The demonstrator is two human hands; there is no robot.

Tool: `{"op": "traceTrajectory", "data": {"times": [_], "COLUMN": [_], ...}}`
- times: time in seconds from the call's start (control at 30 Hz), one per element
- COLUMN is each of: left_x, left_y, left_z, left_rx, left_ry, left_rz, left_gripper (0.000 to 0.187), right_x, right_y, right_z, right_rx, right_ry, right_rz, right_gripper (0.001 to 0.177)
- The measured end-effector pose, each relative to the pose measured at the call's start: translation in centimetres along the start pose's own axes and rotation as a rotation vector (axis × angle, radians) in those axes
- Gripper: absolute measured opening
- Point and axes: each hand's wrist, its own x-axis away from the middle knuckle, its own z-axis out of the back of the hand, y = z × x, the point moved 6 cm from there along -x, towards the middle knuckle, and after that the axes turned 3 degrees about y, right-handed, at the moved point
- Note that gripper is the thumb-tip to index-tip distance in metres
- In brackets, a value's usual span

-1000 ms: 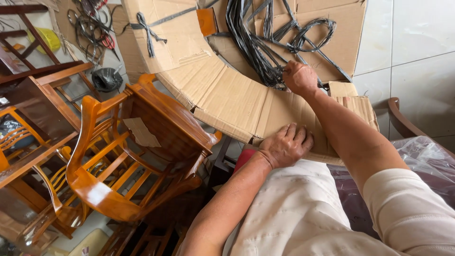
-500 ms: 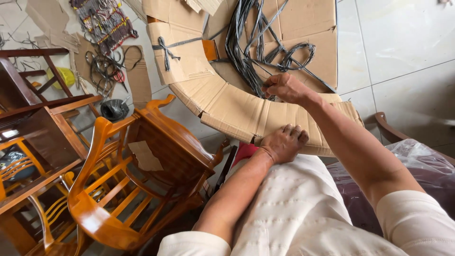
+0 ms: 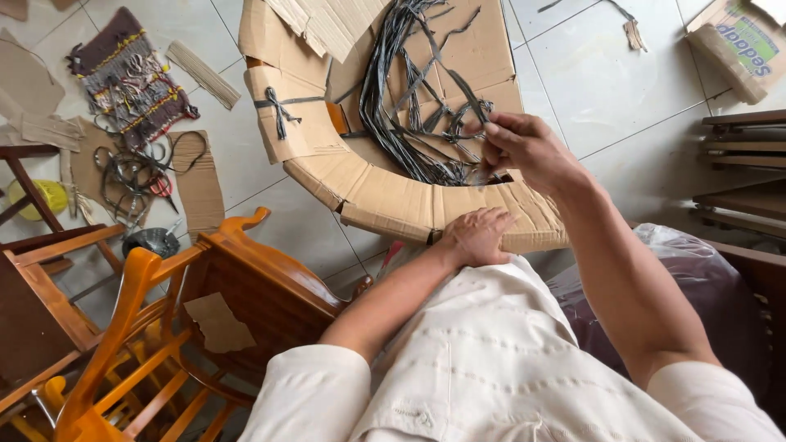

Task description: Wrapping a wooden chair frame with protective cardboard and securing it with plastic ties.

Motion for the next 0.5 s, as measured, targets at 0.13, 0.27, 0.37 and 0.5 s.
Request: {"op": "traceTrajectory", "data": {"times": [0.13,0.27,0.37,0.5], "left_x": [-0.3,1.4,0.2,-0.5], "left_y": [-1.9,-2.7,-5.9,-10.1], "left_z": [4.0,7.3,8.0,6.7], "left_rx": [0.585,1.932,1.996,1.851], "left_ry": [0.155,0.145,0.262,0.408], "left_rz": [0.187,0.354,0.455,0.657], "left_gripper": [0.061,0.056,0.031,0.033], "right_x": [3.4,9.3,12.3,16.2], "right_y": [1.8,3.5,5.9,12.2], "right_z": [-0.1,-0.9,-0.3,3.6], "right_rx": [0.075,0.356,0.373,0.378], "right_ry": [0.041,0.019,0.072,0.266], "right_rz": [0.08,-0.004,-0.055,-0.18], "right_gripper": [0.021,0.034,0.029,0.025]}}
